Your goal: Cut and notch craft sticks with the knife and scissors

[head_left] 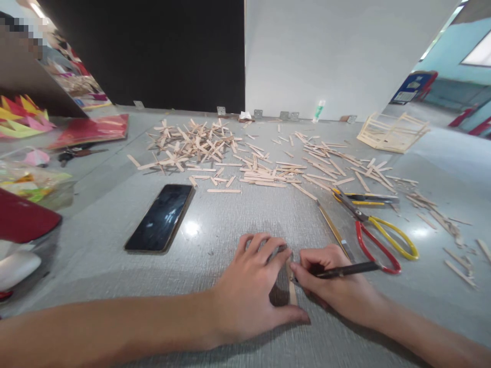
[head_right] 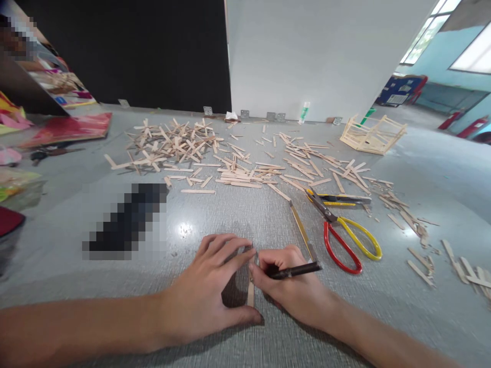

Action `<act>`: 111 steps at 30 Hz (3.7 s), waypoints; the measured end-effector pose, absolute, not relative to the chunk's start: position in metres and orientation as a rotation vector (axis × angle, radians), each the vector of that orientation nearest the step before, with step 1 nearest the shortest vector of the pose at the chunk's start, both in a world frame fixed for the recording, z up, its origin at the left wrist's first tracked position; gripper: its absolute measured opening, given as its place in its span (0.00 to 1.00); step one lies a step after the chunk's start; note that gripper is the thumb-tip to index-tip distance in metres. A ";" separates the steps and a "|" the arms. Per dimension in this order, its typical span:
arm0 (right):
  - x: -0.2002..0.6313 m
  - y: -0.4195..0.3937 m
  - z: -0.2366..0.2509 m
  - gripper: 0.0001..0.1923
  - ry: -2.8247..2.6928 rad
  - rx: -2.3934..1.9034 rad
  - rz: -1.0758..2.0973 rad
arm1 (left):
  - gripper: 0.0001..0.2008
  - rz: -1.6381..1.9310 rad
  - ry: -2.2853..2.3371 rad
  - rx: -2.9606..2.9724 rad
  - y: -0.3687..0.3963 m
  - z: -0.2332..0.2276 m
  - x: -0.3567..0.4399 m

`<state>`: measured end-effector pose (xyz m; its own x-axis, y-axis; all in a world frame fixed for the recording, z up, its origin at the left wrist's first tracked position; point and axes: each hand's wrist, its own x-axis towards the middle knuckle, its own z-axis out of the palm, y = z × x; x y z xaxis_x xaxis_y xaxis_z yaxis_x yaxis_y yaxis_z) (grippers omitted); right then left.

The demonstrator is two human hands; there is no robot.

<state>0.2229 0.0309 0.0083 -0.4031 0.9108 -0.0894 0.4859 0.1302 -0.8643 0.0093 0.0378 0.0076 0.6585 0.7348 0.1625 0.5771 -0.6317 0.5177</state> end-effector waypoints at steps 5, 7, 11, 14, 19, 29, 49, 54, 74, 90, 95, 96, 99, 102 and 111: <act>0.224 0.032 0.009 0.25 -1.980 -1.327 1.171 | 0.41 0.501 1.027 2.454 0.039 0.008 0.010; 0.224 0.033 0.009 0.25 -1.994 -1.317 1.166 | 0.40 0.496 1.031 2.452 0.039 0.009 0.010; 0.225 0.033 0.006 0.25 -2.024 -1.296 1.152 | 0.41 0.501 1.032 2.459 0.038 0.009 0.009; 0.226 0.033 0.006 0.25 -2.036 -1.283 1.138 | 0.42 0.501 1.029 2.452 0.038 0.009 0.009; 0.226 0.034 0.007 0.25 -2.053 -1.265 1.131 | 0.41 0.500 1.037 2.455 0.039 0.009 0.009; 0.227 0.034 0.004 0.24 -2.072 -1.248 1.119 | 0.41 0.507 1.034 2.460 0.039 0.007 0.010; 0.226 0.033 0.006 0.25 -2.068 -1.291 1.144 | 0.41 0.528 1.021 2.430 0.038 0.007 0.010; 0.226 0.034 0.009 0.24 -2.068 -1.292 1.155 | 0.40 0.521 1.030 2.425 0.038 0.007 0.009; 0.227 0.030 0.008 0.23 -1.900 -1.381 1.343 | 0.40 0.525 1.029 2.417 0.038 0.008 0.009; 0.226 0.032 0.010 0.24 -1.966 -1.323 1.263 | 0.41 0.528 1.029 2.427 0.038 0.007 0.009; 0.226 0.034 0.010 0.25 -2.005 -1.307 1.195 | 0.41 0.525 1.032 2.426 0.038 0.006 0.009; 0.227 0.034 0.010 0.24 -2.008 -1.302 1.192 | 0.41 0.528 1.032 2.428 0.038 0.006 0.009; 0.228 0.035 0.010 0.24 -2.017 -1.286 1.200 | 0.41 0.529 1.029 2.433 0.038 0.006 0.009; 0.228 0.034 0.009 0.24 -2.016 -1.272 1.212 | 0.41 0.529 1.028 2.430 0.039 0.006 0.009; 0.228 0.030 0.012 0.23 -1.794 -1.351 1.271 | 0.41 0.504 1.014 2.419 0.040 0.009 0.008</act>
<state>0.2276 0.0300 0.0116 -0.3404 0.9343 -0.1062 0.4100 0.0458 -0.9110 0.0084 0.0396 0.0092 0.6599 0.7360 0.1508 0.5649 -0.6184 0.5463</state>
